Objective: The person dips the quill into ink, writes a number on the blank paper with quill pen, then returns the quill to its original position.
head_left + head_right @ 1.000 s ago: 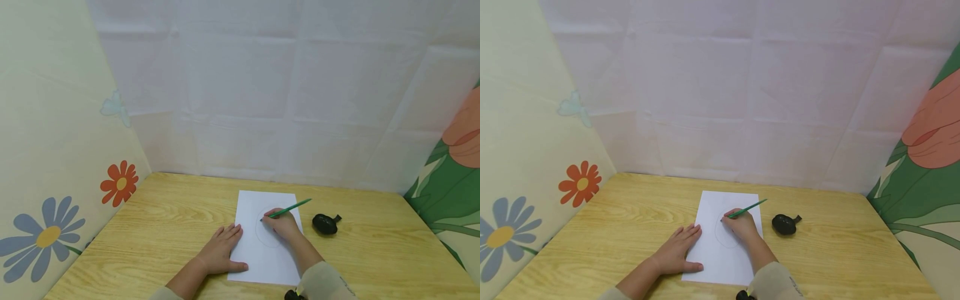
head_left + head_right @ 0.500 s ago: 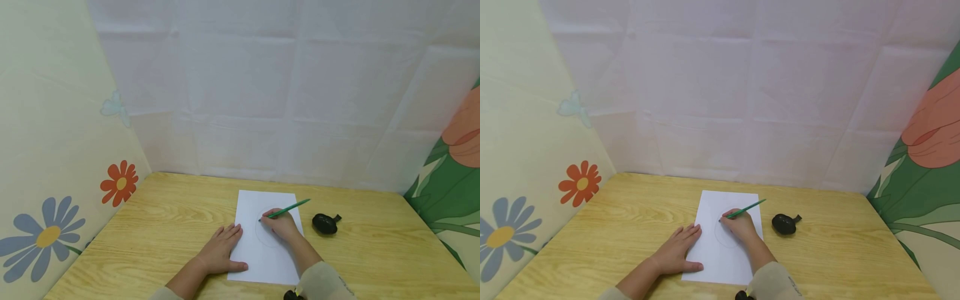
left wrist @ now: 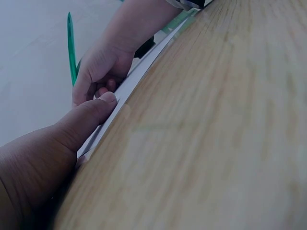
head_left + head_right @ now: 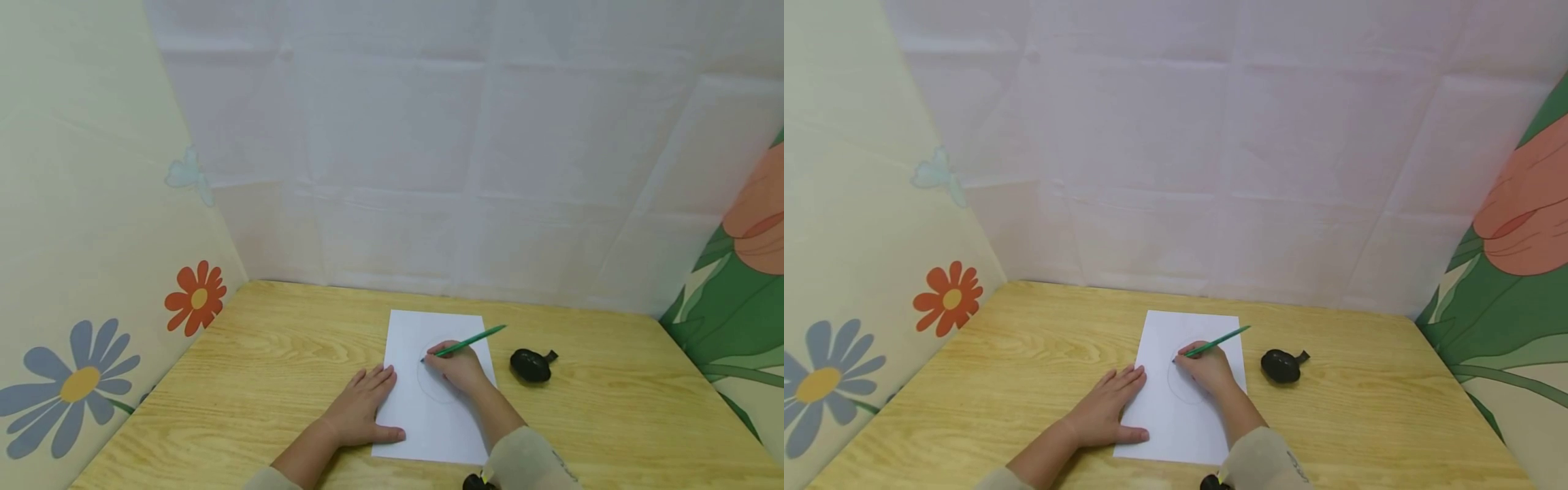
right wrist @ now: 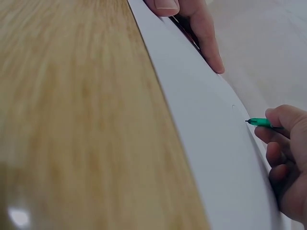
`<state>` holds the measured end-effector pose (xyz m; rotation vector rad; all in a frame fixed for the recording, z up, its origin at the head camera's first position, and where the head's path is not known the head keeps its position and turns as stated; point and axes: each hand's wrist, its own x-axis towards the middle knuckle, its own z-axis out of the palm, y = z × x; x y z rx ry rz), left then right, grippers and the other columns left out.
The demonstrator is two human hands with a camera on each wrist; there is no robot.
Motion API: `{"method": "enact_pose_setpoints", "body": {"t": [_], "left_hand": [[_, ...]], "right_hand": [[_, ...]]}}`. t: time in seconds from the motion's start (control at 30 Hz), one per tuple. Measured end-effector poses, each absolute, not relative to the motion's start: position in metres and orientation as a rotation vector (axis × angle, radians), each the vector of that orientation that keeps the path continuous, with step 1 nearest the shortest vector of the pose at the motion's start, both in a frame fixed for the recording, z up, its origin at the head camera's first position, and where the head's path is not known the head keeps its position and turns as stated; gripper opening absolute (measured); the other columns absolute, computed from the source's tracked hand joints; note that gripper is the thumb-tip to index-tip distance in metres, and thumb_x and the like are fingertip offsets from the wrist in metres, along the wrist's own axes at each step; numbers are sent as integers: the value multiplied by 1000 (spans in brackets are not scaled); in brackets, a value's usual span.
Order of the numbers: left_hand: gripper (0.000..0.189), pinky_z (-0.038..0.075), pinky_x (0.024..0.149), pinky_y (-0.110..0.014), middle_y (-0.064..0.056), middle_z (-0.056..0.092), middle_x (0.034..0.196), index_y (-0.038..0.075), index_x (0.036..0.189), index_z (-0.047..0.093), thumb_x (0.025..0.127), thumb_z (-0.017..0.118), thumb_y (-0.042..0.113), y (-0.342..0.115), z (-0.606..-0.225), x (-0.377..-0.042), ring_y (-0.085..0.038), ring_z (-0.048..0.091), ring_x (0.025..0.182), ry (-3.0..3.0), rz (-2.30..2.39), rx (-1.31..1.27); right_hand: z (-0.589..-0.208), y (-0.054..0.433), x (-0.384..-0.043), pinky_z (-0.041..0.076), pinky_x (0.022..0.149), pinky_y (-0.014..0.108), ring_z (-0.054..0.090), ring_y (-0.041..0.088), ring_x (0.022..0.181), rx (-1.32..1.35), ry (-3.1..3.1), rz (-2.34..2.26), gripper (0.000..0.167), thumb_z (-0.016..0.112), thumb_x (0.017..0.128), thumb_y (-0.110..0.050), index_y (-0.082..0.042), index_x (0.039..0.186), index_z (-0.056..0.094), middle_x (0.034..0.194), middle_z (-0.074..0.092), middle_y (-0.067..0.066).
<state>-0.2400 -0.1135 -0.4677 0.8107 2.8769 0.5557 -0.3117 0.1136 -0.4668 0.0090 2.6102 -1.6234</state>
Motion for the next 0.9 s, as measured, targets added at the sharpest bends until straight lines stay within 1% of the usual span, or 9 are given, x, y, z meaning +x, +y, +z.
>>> {"method": "enact_pose_setpoints", "body": {"t": [0.4, 0.57, 0.73, 0.9], "left_hand": [[104, 14, 123, -55, -10, 30, 161, 3, 152, 32, 79, 64, 70, -113, -470, -242, -30, 22, 151, 2875, 555, 803], [104, 15, 123, -55, -10, 30, 161, 3, 152, 33, 78, 65, 69, -113, -469, -241, -30, 22, 151, 2879, 553, 799], [104, 15, 123, -55, -10, 30, 161, 3, 152, 33, 78, 65, 69, -113, -469, -241, -30, 22, 151, 2888, 545, 801], [104, 16, 122, -55, -10, 31, 160, 3, 151, 34, 78, 65, 69, -113, -469, -240, -30, 23, 151, 2895, 538, 807]], "right_hand": [[-469, 113, -313, 47, 57, 22, 53, 11, 62, -5, 2632, -1565, 17, 76, 84, -25, -12, 94, 74, 80, 69, -2], [-469, 114, -312, 46, 56, 22, 52, 10, 60, 3, 2620, -1603, 16, 76, 84, -24, -12, 94, 74, 76, 67, -4], [-468, 114, -312, 45, 54, 22, 50, 9, 55, 45, 2594, -1659, 18, 75, 84, -25, -12, 96, 75, 69, 63, -6], [-468, 116, -312, 44, 54, 21, 49, 9, 54, 80, 2579, -1686, 20, 75, 84, -25, -11, 98, 75, 65, 59, -6]]}}
